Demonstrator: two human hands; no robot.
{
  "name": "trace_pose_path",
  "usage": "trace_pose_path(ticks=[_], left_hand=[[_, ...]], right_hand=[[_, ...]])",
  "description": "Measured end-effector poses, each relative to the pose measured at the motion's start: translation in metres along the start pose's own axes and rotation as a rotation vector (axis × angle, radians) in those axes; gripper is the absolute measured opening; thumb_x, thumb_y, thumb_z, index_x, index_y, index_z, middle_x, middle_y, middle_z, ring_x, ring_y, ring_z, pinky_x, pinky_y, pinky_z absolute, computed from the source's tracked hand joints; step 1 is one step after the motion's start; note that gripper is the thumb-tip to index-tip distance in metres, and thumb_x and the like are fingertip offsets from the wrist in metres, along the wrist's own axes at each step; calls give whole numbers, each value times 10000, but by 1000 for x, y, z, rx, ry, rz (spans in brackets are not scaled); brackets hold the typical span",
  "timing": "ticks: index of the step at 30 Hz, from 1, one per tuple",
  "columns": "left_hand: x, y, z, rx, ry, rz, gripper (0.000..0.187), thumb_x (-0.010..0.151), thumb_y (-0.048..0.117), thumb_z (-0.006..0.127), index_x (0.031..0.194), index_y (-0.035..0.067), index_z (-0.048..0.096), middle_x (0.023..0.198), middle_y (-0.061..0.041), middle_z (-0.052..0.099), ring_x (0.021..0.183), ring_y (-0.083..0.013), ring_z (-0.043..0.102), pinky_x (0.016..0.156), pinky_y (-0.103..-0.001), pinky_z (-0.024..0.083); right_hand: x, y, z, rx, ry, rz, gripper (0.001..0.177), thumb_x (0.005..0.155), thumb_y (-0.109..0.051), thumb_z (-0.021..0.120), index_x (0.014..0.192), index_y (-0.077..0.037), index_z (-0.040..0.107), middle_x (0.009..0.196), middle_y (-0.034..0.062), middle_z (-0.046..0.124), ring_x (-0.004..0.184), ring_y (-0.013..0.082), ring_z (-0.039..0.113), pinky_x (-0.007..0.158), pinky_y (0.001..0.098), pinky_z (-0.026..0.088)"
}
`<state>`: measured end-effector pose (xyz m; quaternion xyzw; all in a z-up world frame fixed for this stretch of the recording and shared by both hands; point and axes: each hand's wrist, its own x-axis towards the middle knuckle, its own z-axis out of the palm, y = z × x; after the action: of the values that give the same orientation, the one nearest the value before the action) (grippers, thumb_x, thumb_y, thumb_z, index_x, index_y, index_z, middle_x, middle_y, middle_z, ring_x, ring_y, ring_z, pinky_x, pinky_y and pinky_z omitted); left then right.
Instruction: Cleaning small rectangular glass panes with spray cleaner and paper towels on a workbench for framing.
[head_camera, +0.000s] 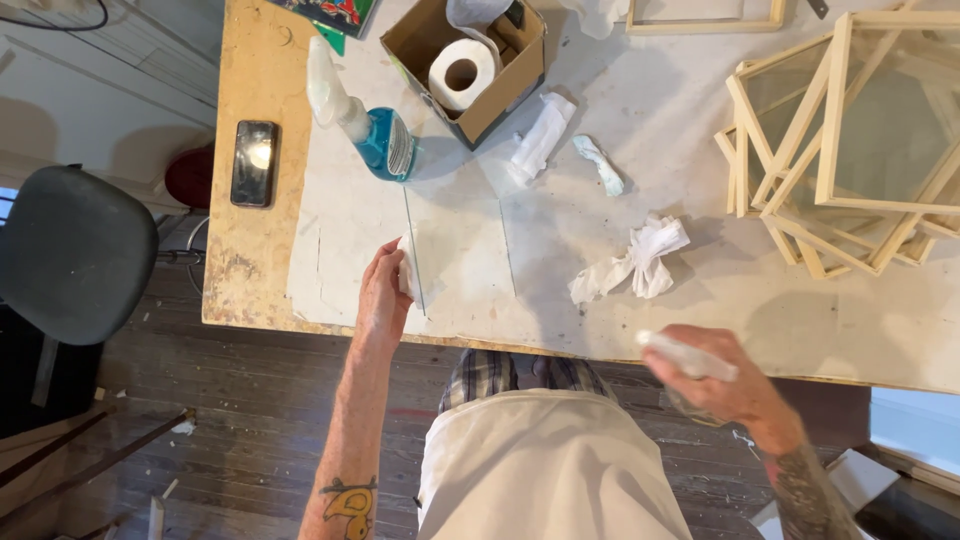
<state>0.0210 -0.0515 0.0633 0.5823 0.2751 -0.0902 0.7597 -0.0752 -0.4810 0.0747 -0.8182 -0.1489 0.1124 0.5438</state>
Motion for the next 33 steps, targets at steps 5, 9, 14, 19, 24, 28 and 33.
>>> trace_pose_path(ticks=[5,9,14,19,24,28,33], left_hand=[[-17,32,22,73,80,-164,427,1003,200,391,1378,28,503,1155,-130,612,958,-216,602,758,-351,526],[-7,26,11,39,40,-172,426,1018,225,412,1404,76,511,1216,-92,616,1019,-211,610,747,-351,504],[-2,36,4,71,-27,-211,326,1022,231,456,1304,91,540,1084,-76,641,893,-209,630,601,-350,484],[4,43,3,84,-32,-247,319,1003,227,469,1287,92,527,1203,-86,617,1028,-209,607,715,-367,486],[9,39,-15,90,-124,-225,259,1031,226,453,1229,81,534,1139,-86,613,957,-201,603,686,-375,491],[19,31,-26,47,-116,-276,365,1016,230,460,1335,62,516,1175,-126,617,1022,-235,595,795,-421,496],[40,13,-44,43,-193,-243,394,1022,230,472,1363,49,547,1135,-153,674,1015,-265,649,870,-466,560]], right_hand=[[-23,-37,-43,-252,422,176,97,998,-126,659,998,-66,736,986,43,757,877,145,706,824,265,566],[-22,-4,-45,-232,723,280,175,1141,-92,563,1022,-60,687,991,37,707,891,144,623,845,304,491],[-21,23,-45,-153,854,315,127,1145,-107,592,1141,-127,718,1010,-21,694,690,37,482,569,208,375],[-1,-74,-48,-202,722,820,543,880,-226,712,1360,-32,548,1362,144,601,1157,298,626,1034,464,459],[-54,-51,25,-543,342,1343,546,835,-496,722,1324,-253,727,1230,-33,772,1074,213,728,938,392,508],[66,-62,47,-436,424,534,1089,617,-302,900,1522,10,382,1605,316,247,1455,505,242,1186,625,246],[108,-17,48,-254,305,687,1309,565,-455,932,1580,36,268,1597,372,251,1467,525,272,1244,574,214]])
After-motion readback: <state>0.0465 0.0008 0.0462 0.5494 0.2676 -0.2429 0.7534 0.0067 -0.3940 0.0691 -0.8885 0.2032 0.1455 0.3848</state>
